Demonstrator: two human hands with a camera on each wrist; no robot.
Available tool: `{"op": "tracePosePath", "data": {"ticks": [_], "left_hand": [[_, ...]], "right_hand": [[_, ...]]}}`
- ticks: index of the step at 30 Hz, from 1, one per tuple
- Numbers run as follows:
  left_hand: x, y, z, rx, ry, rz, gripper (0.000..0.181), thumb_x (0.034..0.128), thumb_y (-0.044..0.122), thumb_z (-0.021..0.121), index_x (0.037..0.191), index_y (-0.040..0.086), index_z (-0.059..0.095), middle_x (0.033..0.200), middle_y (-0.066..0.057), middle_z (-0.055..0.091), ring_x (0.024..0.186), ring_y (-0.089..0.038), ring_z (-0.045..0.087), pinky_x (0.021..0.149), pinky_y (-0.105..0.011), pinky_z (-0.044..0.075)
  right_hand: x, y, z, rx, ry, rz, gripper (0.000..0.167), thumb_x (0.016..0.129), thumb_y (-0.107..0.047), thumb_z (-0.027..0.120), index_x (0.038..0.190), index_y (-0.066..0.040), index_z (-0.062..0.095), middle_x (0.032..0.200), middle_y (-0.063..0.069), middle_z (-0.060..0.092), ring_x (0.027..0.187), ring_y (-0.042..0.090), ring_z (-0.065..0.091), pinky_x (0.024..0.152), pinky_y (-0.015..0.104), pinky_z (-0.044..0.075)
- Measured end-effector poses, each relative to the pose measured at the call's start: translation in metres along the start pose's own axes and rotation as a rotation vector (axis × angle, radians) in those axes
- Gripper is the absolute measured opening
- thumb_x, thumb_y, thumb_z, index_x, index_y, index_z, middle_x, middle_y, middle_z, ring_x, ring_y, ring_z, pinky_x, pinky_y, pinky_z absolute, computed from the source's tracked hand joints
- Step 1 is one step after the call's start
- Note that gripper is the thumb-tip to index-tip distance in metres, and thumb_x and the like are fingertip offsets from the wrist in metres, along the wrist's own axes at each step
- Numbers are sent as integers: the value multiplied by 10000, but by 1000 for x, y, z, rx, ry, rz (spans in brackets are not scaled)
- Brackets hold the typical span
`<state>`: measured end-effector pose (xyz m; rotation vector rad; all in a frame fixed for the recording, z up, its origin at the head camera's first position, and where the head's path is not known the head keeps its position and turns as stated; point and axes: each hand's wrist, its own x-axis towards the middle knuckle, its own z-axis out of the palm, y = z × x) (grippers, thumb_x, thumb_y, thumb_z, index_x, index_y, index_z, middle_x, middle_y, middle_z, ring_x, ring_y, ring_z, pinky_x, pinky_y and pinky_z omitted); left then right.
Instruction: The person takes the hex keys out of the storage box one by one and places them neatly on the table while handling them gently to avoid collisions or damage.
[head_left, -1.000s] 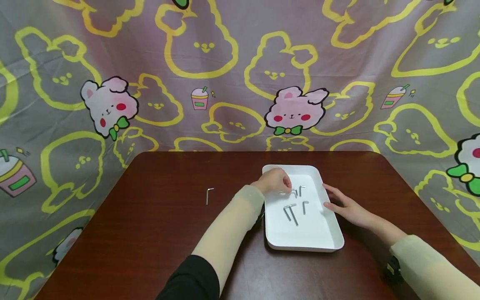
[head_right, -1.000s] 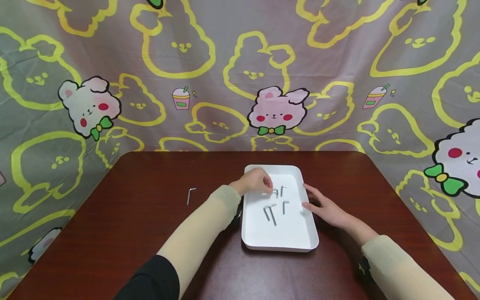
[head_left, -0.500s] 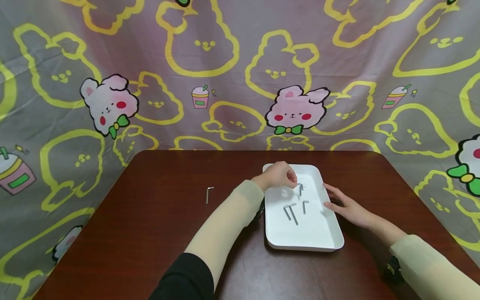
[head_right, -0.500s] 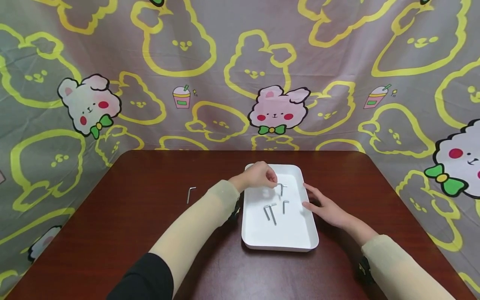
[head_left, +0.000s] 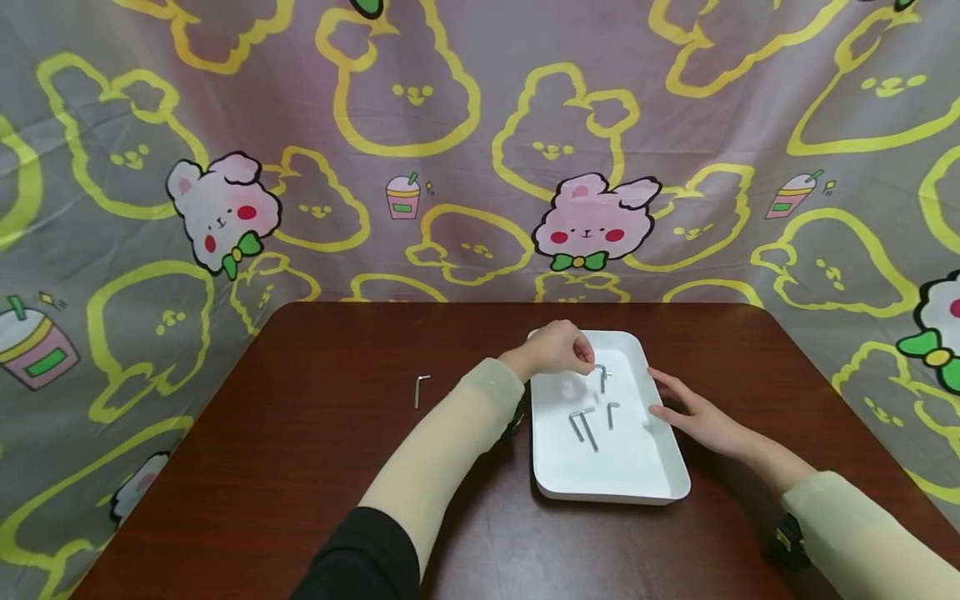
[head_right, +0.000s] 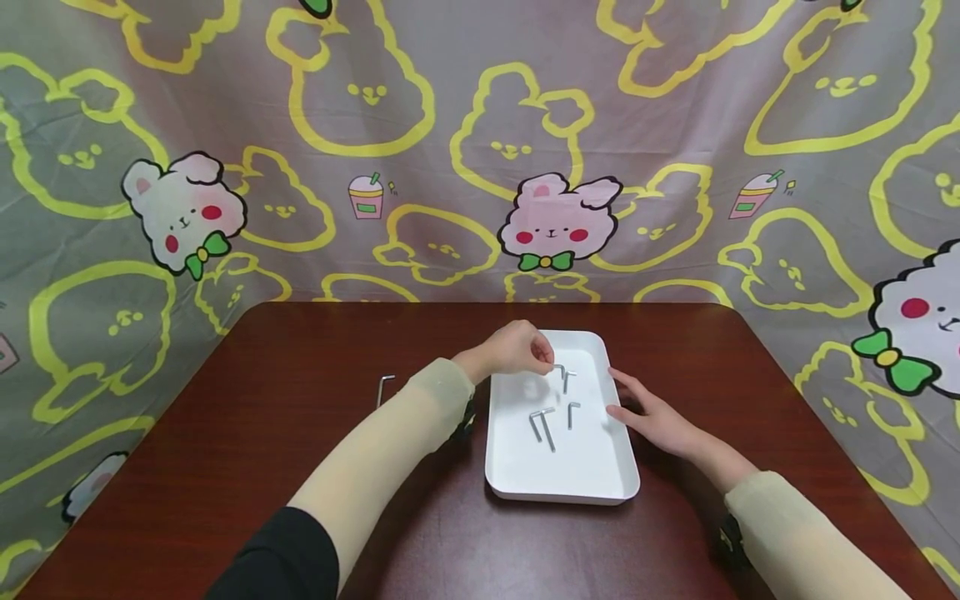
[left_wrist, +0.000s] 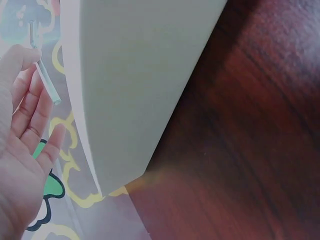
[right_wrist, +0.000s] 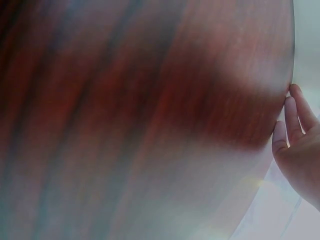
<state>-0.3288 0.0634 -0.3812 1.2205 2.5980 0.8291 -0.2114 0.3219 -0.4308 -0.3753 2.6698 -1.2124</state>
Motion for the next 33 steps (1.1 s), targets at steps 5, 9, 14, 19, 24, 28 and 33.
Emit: {"op": "tracePosePath", "data": {"ticks": [5,9,14,19,24,28,33], "left_hand": [[-3,3,-7,5,-1,-4,73,829,169,777,779,139,732,689,82,637,663,-52,536,638,-159,423],[-7,6,-13,-1,-12,10,59,836,145,762,800,109,733,711,65,641,682,-58,542,649,-156,429],[-12,5,-19,-14,-17,53,51,849,123,744,844,73,740,750,51,653,725,-66,557,673,-155,441],[-14,3,-21,-41,-18,59,47,846,112,759,861,70,742,754,43,660,725,-79,565,668,-162,453],[-17,2,-24,-52,-15,19,42,842,94,764,877,81,744,775,51,666,745,-78,574,684,-159,465],[-22,-1,-29,-57,-1,1,61,849,80,755,909,78,749,804,51,677,771,-82,584,697,-167,471],[-31,-6,-37,-42,12,-9,97,869,85,725,961,77,756,813,50,678,772,-97,583,672,-183,479]], "right_hand": [[0,0,0,-4,1,-4,705,995,-262,570,1541,-58,174,1409,311,367,1249,456,406,930,546,405],[0,1,1,1,0,-1,706,994,-259,573,1542,-62,174,1400,310,379,1245,452,411,922,536,411],[0,1,1,-4,2,-4,708,993,-264,573,1542,-60,175,1376,305,405,1232,440,424,907,509,425],[1,1,0,-5,1,-6,711,994,-272,572,1544,-67,173,1388,302,391,1241,443,414,920,527,411],[2,1,0,-5,-1,1,717,990,-279,576,1545,-72,171,1391,303,387,1239,442,413,926,541,404],[2,1,0,-8,3,5,713,990,-272,577,1544,-71,175,1376,301,403,1232,438,421,923,540,404],[1,1,0,-9,6,3,712,990,-270,578,1541,-64,177,1366,302,412,1227,442,425,917,535,411]]}}
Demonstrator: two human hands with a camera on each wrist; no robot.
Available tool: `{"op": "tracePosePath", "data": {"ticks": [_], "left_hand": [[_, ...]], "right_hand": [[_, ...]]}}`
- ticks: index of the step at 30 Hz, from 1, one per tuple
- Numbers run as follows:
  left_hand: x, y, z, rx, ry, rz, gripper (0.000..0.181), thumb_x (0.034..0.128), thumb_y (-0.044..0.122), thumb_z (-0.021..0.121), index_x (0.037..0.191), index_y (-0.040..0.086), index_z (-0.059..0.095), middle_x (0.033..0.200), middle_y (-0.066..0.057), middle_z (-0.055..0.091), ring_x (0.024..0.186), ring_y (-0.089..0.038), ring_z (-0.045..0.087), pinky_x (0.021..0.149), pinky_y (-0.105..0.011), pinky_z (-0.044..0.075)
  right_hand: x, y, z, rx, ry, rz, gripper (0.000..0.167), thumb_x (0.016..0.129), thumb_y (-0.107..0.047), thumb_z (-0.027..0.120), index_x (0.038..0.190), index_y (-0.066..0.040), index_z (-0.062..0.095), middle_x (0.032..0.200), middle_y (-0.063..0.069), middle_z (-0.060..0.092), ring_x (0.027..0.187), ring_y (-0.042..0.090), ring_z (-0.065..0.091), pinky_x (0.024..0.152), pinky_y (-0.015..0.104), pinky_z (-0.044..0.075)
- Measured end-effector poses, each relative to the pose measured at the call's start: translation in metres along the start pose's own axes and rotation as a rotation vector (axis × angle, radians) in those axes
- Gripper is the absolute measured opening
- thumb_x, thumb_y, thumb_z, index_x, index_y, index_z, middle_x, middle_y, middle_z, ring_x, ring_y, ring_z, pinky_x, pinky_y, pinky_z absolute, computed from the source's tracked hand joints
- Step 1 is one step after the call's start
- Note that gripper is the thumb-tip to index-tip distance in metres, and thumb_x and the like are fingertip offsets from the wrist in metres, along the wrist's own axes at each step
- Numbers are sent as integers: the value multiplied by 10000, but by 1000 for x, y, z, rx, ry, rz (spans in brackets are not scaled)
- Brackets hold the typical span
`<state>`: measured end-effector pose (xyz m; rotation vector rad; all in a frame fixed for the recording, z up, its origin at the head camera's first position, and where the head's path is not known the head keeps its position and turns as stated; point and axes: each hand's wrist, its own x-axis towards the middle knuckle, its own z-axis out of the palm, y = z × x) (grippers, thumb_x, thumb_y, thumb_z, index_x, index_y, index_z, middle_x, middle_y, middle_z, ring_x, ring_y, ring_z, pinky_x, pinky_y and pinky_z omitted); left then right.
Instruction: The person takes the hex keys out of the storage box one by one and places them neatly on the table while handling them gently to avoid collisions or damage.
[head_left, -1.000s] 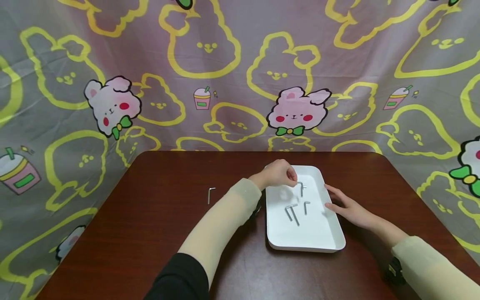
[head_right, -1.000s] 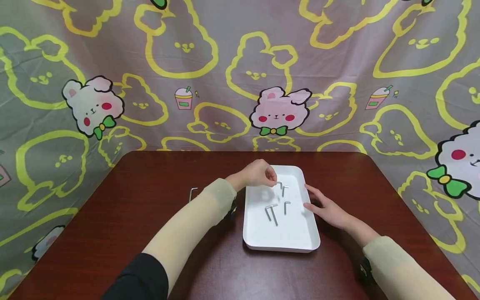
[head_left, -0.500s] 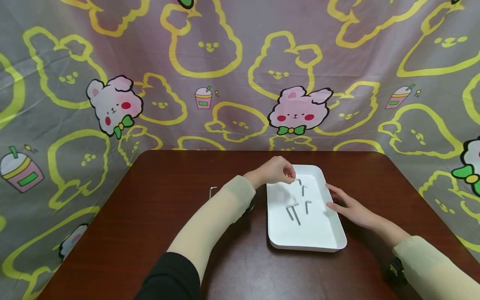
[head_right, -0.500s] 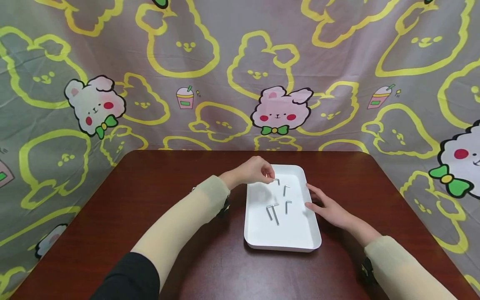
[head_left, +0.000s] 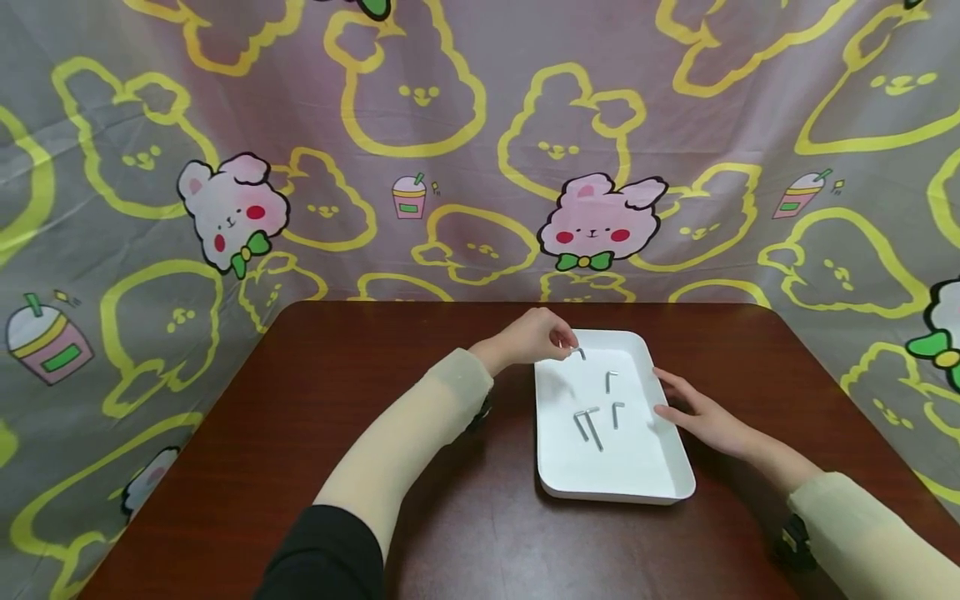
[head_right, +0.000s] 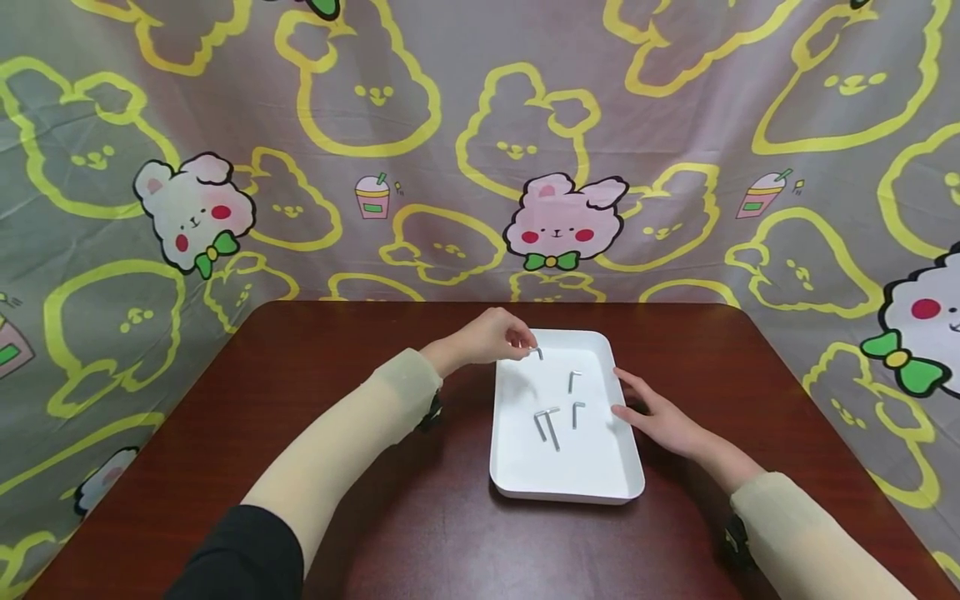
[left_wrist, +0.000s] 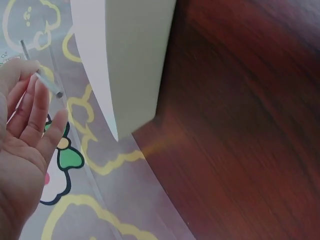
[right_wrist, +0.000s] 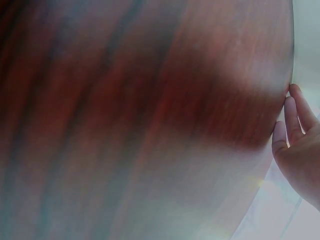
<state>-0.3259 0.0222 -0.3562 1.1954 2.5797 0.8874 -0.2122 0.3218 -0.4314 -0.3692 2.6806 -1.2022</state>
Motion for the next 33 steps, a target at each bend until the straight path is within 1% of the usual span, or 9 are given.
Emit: {"op": "tracePosePath", "data": {"ticks": [4,7,12,18,22,25,29,33], "left_hand": [[-8,-5,-7,8,0,-30,119,882,99,711,990,80,756,808,43,670,755,-113,575,639,-205,483],[-13,-10,-13,23,1,-47,136,884,104,707,1006,65,754,814,38,665,755,-117,571,645,-213,479],[-24,-17,-23,20,19,-33,155,886,91,693,1029,59,744,822,20,663,713,-142,569,626,-242,476],[-38,-27,-31,-2,27,-16,143,893,96,686,1025,80,740,794,16,648,634,-145,546,589,-253,468],[-49,-35,-35,-39,32,-25,135,901,91,677,1020,68,736,751,-1,650,551,-140,523,545,-259,448],[-56,-41,-37,-58,47,-42,118,904,82,669,999,56,733,705,-19,640,495,-146,503,518,-261,428],[-64,-49,-38,-38,70,-69,78,894,83,677,946,66,733,687,-1,630,518,-137,517,552,-252,432],[-72,-57,-39,-24,82,-108,85,882,79,687,941,44,738,709,27,637,602,-125,541,602,-253,442]], "right_hand": [[0,0,0,6,-2,-5,710,991,-263,576,1540,-58,174,1370,307,405,1231,449,420,913,529,416],[1,0,1,8,-4,-6,710,991,-264,576,1541,-59,175,1370,306,406,1228,448,423,910,523,418],[1,-1,1,5,-3,-3,714,989,-265,579,1541,-61,175,1364,305,413,1223,444,430,913,527,417],[0,-1,0,3,-4,0,718,990,-272,577,1544,-68,168,1362,302,415,1222,443,431,912,531,417],[0,-2,0,5,-7,3,718,990,-273,576,1544,-69,167,1364,305,410,1224,448,427,916,540,413],[0,-2,0,7,-6,1,713,991,-263,576,1541,-61,171,1365,312,408,1227,454,424,919,547,407],[0,-1,0,2,-2,3,713,990,-267,576,1540,-59,173,1368,314,404,1229,457,420,921,554,401],[0,-2,0,4,-4,-1,716,989,-270,577,1542,-65,171,1380,313,393,1235,461,414,920,558,401]]}}
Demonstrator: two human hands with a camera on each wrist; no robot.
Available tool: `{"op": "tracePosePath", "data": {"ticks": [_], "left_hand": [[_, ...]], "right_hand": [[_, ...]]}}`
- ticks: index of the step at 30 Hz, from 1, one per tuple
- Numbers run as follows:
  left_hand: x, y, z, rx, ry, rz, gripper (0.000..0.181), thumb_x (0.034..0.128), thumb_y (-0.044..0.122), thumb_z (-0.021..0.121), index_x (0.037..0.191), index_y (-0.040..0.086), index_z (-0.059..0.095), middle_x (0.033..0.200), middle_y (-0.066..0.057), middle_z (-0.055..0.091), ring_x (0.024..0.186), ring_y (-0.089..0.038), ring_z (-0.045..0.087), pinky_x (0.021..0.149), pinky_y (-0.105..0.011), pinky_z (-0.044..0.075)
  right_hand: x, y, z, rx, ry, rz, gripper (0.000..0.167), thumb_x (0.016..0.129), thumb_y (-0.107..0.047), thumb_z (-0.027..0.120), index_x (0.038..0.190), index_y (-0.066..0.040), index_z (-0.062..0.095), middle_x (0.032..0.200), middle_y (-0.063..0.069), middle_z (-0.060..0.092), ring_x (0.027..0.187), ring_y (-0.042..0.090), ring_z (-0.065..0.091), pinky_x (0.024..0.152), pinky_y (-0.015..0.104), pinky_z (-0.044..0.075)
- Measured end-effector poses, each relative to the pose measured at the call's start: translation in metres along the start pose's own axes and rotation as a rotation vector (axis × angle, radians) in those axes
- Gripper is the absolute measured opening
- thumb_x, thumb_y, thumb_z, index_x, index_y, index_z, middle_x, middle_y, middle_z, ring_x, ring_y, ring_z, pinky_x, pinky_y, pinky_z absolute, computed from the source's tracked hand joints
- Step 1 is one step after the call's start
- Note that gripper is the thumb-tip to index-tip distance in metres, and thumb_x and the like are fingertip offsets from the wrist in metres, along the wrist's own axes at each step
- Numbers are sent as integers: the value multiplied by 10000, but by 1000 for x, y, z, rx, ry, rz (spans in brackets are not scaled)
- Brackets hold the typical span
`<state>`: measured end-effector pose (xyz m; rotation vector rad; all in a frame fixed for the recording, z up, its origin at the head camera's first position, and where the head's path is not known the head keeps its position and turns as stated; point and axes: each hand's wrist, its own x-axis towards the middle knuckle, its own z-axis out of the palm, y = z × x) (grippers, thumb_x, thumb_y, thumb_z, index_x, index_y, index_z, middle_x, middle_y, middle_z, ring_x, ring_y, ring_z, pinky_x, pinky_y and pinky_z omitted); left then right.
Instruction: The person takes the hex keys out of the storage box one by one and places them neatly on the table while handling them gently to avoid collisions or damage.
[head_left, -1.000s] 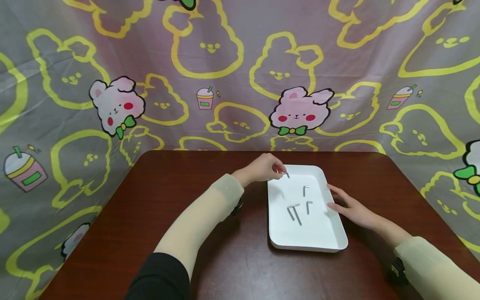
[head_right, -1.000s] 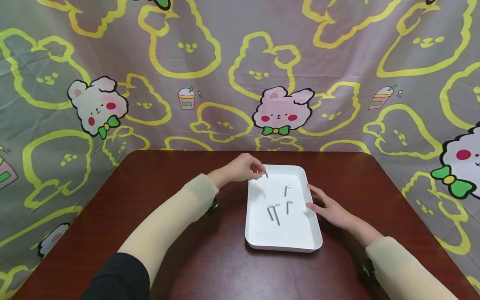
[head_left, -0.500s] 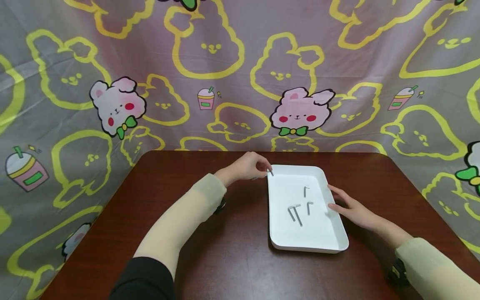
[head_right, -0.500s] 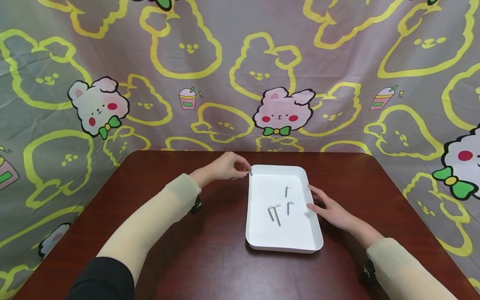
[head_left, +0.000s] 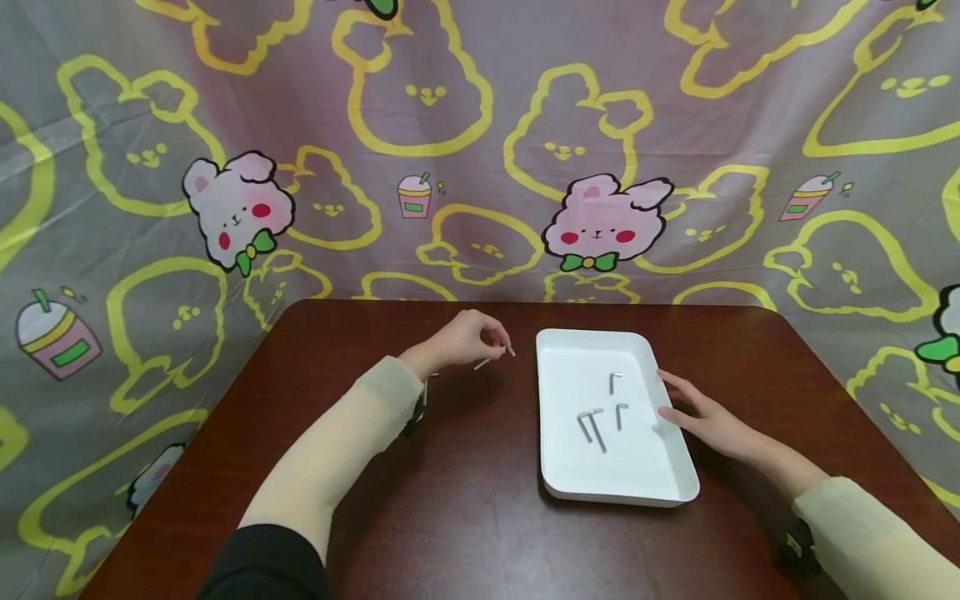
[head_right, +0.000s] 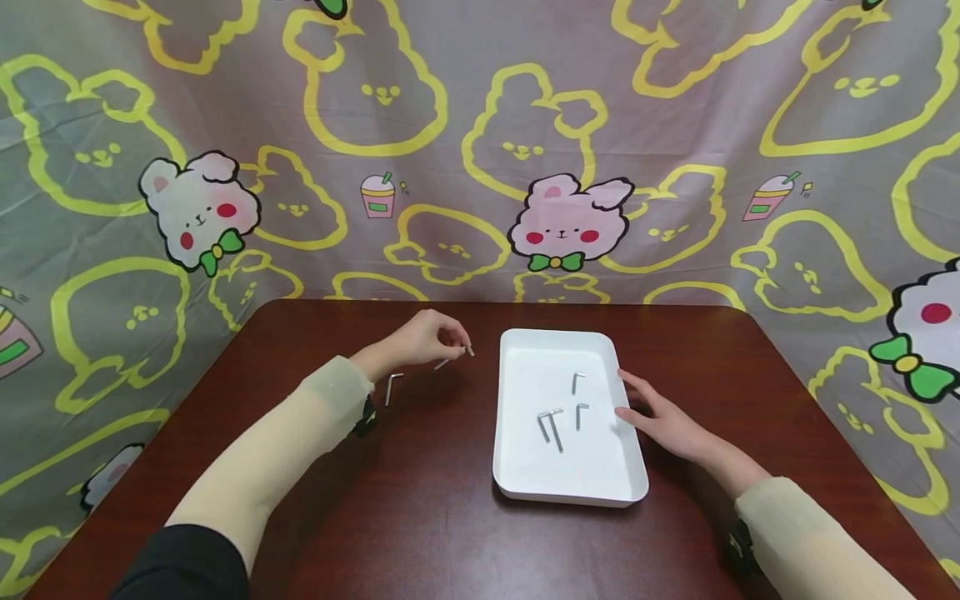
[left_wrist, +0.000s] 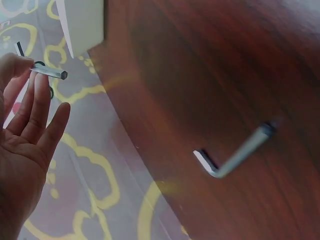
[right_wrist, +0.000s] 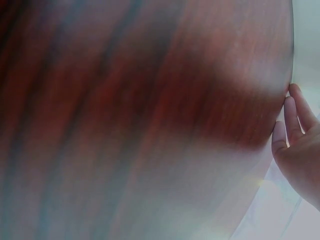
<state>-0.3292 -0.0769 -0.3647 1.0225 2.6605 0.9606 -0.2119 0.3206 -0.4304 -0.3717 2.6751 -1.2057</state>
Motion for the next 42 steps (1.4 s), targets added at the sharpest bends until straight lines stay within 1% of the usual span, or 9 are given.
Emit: {"op": "tracePosePath", "data": {"ticks": [4,9,16,23,28,31,33,36,42], "left_hand": [[-7,-9,0,-3,15,-23,93,867,69,696,938,21,733,714,36,642,651,-123,554,634,-260,447],[-13,-19,0,-17,43,-45,71,852,52,703,915,30,727,715,38,645,662,-119,567,651,-259,453],[-20,-30,1,-14,73,-29,56,829,34,702,877,56,722,717,44,646,665,-90,563,651,-240,452],[-30,-39,1,-42,37,-91,60,863,59,709,916,38,729,740,21,638,685,-159,552,613,-256,449],[-36,-50,2,-81,6,-150,62,874,54,704,928,32,728,727,0,643,650,-202,584,596,-283,476],[-39,-56,2,-112,-7,-188,36,884,48,696,905,37,724,710,-18,653,634,-213,611,593,-297,497],[-40,-59,3,-133,-9,-205,31,889,44,693,889,31,721,696,-34,659,634,-224,629,590,-299,505],[-41,-63,4,-140,2,-210,40,889,41,694,871,17,721,675,-36,662,635,-217,644,589,-282,504],[-43,-70,5,-111,15,-249,60,887,79,711,851,46,744,669,-15,663,617,-186,627,574,-275,490]], "right_hand": [[0,0,1,2,-5,-6,716,989,-265,578,1542,-66,170,1386,314,386,1238,465,412,919,558,403],[0,0,0,5,-9,1,722,989,-270,577,1543,-66,161,1393,324,374,1251,478,394,925,576,390],[0,0,-1,4,-9,0,724,988,-270,579,1540,-55,164,1387,326,379,1249,480,396,928,580,391],[0,-1,-1,4,-11,14,725,987,-282,577,1543,-68,163,1388,331,378,1255,486,389,930,591,385],[-1,-3,-1,5,-9,11,721,988,-278,577,1541,-64,166,1387,328,376,1247,484,394,930,593,386],[-2,-4,-1,6,-8,6,716,989,-270,576,1539,-57,168,1389,328,371,1245,484,395,931,590,387],[-2,-4,-1,8,-8,5,716,990,-268,574,1539,-55,167,1394,331,363,1249,487,389,932,592,384],[-2,-4,-1,9,-7,8,717,990,-272,573,1538,-52,166,1396,336,359,1253,493,383,936,597,381],[-1,-3,-1,3,-4,1,712,992,-264,572,1537,-48,167,1392,338,363,1250,493,388,935,598,382]]}}
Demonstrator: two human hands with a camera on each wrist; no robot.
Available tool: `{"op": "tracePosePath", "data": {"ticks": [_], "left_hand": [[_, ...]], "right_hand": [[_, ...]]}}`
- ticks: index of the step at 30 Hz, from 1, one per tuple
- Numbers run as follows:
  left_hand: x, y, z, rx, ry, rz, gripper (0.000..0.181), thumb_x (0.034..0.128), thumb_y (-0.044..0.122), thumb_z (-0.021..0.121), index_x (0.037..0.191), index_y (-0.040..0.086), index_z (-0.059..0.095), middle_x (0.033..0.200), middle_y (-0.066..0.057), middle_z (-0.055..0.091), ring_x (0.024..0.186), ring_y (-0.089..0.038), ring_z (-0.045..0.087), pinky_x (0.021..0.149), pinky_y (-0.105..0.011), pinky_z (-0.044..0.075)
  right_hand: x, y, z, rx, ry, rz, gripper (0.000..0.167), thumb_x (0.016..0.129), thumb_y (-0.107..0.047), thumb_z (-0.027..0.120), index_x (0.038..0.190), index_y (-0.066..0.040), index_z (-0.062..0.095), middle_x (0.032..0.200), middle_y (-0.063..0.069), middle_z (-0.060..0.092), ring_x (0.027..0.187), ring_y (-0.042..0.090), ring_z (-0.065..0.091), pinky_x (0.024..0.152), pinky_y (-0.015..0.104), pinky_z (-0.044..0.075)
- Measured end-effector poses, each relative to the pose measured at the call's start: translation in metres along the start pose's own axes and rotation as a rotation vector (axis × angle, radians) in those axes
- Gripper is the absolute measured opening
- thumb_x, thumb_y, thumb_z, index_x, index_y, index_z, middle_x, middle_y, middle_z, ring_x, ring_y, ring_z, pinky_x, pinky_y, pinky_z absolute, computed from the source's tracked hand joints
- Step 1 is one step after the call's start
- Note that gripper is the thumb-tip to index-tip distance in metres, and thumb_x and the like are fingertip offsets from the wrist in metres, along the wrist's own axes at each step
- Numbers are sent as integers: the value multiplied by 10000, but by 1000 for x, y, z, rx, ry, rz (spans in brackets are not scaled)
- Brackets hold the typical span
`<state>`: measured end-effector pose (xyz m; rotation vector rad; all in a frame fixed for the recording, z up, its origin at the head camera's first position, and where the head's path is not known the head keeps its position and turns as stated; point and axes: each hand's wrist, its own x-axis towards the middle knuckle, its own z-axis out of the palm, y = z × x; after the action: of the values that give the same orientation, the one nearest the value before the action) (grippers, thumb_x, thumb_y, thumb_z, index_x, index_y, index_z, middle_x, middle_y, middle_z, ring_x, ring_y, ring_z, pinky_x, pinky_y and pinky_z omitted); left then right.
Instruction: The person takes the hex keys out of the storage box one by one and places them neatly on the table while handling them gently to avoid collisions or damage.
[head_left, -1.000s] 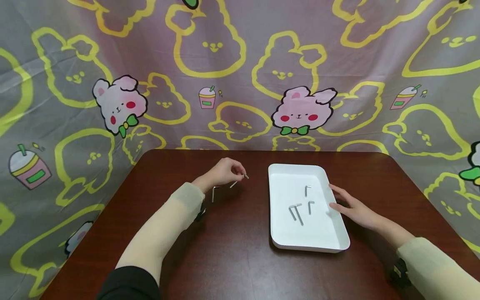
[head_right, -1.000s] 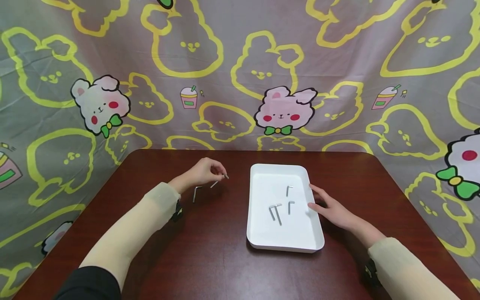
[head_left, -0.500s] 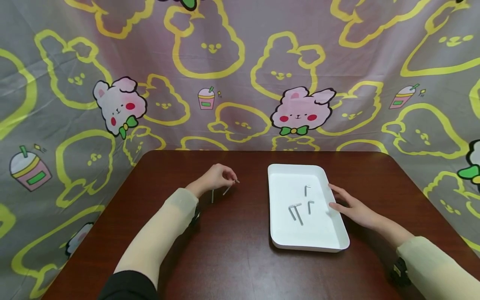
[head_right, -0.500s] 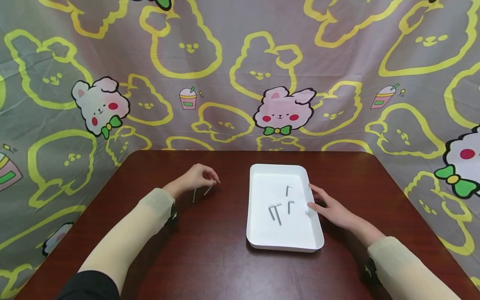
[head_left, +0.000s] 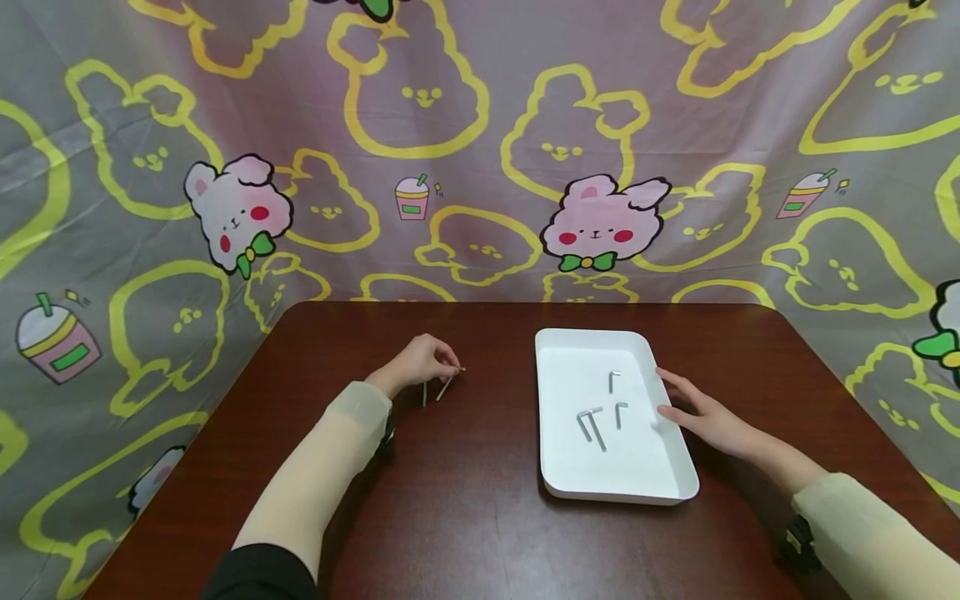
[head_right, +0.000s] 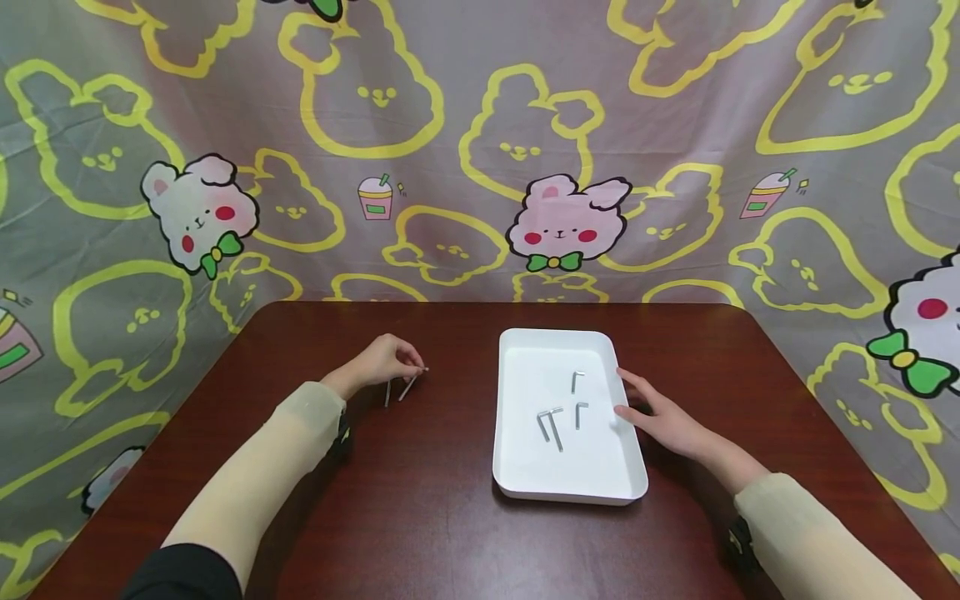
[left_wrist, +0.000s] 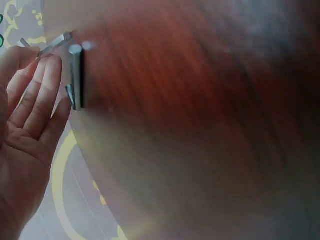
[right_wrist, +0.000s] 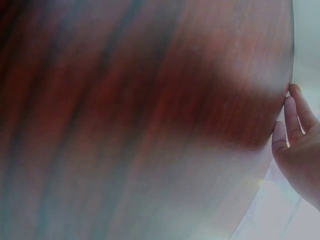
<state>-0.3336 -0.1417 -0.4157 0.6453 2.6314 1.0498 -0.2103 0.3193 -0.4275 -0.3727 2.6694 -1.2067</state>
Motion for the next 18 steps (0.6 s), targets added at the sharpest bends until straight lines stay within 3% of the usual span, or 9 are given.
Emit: {"op": "tracePosePath", "data": {"ticks": [8,18], "left_hand": [[0,-7,1,68,39,-33,64,869,133,734,810,110,747,731,7,652,629,-158,546,594,-297,463],[3,-3,3,120,29,-68,97,860,147,740,770,113,729,746,5,643,634,-151,524,601,-284,450]], "right_hand": [[1,1,0,-1,-1,4,715,991,-272,573,1541,-63,166,1385,324,380,1243,475,402,927,579,395],[1,2,0,3,2,16,715,990,-281,576,1542,-69,173,1379,314,393,1236,459,412,923,561,401]]}}
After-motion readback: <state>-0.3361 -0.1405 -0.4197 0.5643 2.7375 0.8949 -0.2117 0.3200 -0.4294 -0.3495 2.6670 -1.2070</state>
